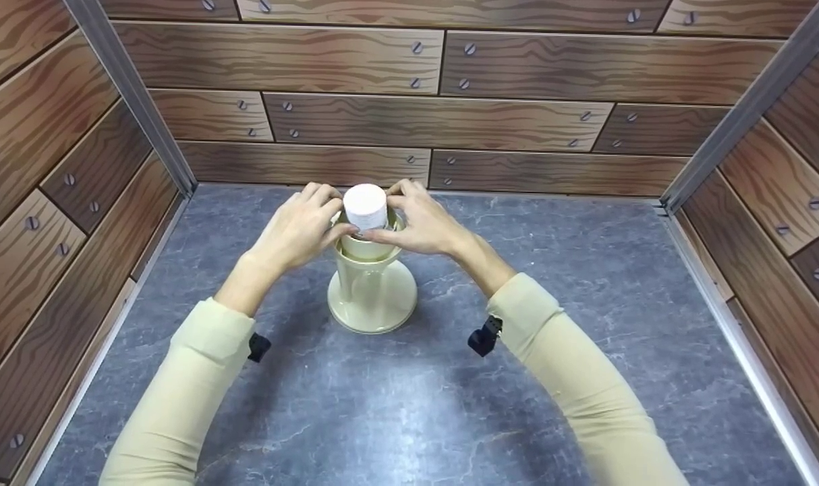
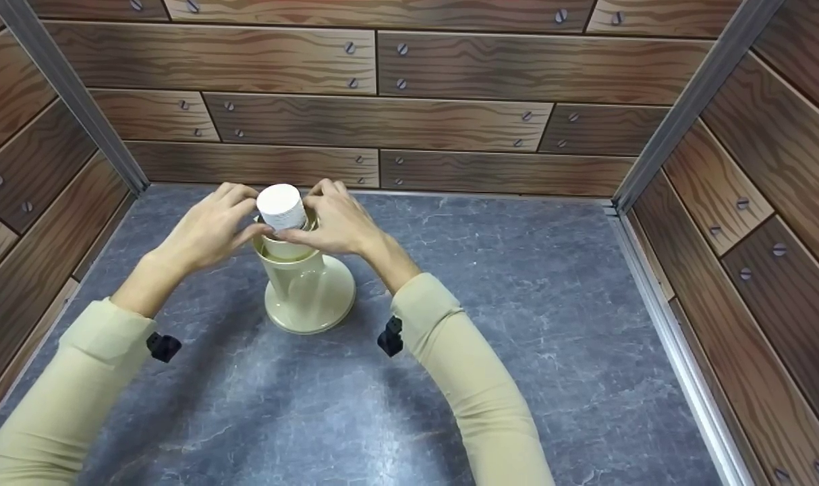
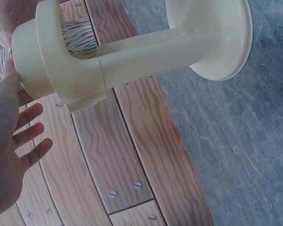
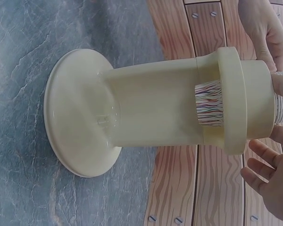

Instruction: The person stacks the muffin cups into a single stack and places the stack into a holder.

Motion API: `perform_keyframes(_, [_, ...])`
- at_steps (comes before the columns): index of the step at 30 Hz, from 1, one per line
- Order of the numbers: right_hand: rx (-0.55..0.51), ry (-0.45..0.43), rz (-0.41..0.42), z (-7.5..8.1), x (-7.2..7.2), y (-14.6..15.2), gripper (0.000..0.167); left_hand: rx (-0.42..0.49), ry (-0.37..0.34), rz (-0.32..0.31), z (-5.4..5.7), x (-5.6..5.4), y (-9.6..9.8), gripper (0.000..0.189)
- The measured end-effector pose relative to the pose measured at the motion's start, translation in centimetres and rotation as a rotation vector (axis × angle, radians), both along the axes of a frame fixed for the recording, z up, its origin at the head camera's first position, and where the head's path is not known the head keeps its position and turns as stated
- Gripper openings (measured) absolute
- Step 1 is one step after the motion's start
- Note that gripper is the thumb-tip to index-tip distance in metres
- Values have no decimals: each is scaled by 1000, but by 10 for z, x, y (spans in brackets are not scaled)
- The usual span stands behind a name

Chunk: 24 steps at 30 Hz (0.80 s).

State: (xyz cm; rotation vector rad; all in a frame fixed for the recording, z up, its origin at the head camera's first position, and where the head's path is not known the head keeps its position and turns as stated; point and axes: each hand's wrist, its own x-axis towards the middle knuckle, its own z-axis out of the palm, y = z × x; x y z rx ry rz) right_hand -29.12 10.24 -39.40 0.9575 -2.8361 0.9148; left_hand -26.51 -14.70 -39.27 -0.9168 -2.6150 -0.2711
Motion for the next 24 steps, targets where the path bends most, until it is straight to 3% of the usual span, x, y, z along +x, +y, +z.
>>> perform_keyframes(11, [-152, -33, -26, -6, -2, 5, 65, 6, -23, -5, 2, 1, 1, 42])
perform_keyframes(24, [-174, 37, -4, -10, -1, 6, 67, 32, -9, 1, -5, 4, -4, 45])
